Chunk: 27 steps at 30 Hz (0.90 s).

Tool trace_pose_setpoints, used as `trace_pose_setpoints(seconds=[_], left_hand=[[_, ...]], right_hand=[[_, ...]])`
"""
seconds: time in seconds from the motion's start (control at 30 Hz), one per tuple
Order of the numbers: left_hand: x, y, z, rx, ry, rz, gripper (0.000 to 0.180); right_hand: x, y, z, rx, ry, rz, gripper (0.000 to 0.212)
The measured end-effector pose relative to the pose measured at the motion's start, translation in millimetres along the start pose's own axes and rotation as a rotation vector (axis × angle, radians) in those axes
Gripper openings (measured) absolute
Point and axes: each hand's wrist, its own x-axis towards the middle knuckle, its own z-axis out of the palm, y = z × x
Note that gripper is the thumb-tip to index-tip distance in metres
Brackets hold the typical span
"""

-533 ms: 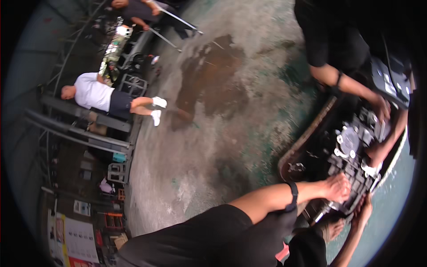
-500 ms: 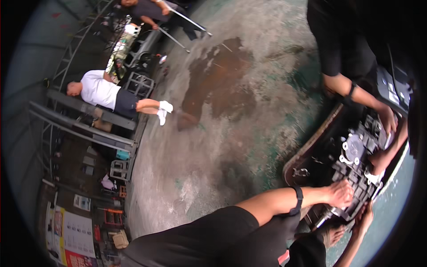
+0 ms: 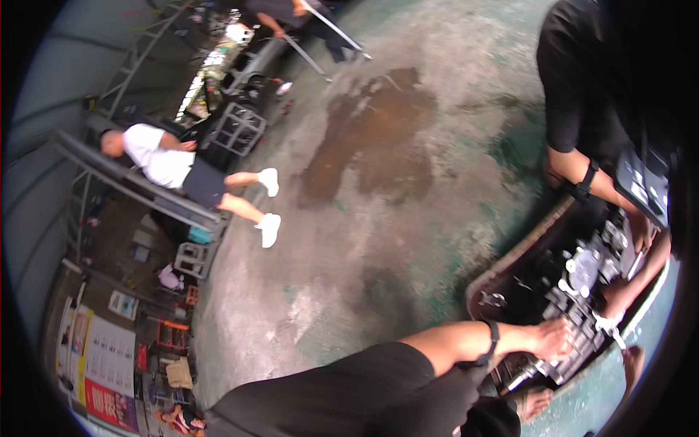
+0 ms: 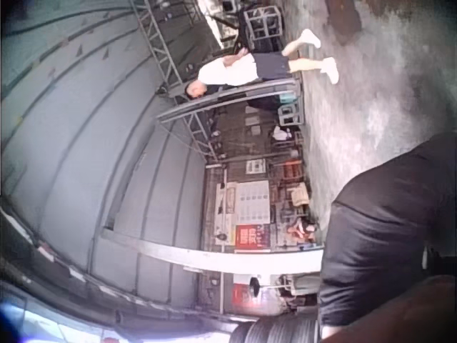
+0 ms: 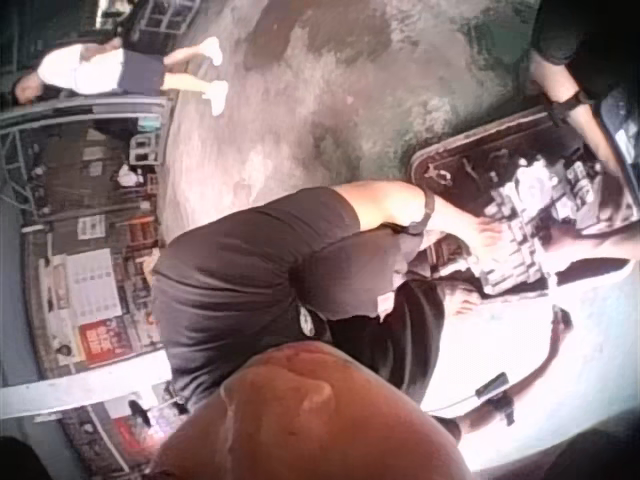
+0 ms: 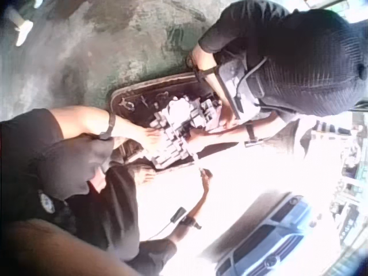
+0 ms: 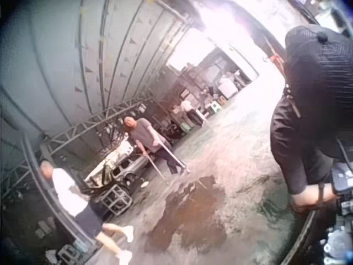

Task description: The person uses a wrench to tighten bolts on a metallic engine block while another person assists. They coordinate to secure the engine cover and adjust components on the block.

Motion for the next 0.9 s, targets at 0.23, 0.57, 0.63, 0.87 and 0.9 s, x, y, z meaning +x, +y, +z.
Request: trace_pose_setpoints(seconds=[0.23, 0.57, 0.63, 0.87, 0.9], left_hand=[[10.5, -0.8, -33.6, -0.082, -0.024, 0.195, 0.015], [27.5, 11.2, -47.9, -0.080, -0.140, -0.063, 0.018], [27.8, 12.0, -48.6, -0.081, -0.151, -0.066, 0.019], [30.0, 13.7, -50.6, -0.079, -0.154, -0.074, 0.021], [30.1, 13.8, -50.7, -0.082, -0.152, -0.074, 0.021]], right_hand=[[-39.9, -194.0, -46.9, -0.738, 0.095, -0.184, 0.010], [-24.3, -322.9, -39.5, -0.855, 0.452, -0.645, 0.015], [-22.4, -323.9, -34.3, -0.857, 0.425, -0.636, 0.017], [-18.5, -332.0, -29.2, -0.854, 0.419, -0.692, 0.018], [-18.6, -330.7, -29.0, -0.845, 0.404, -0.663, 0.018]])
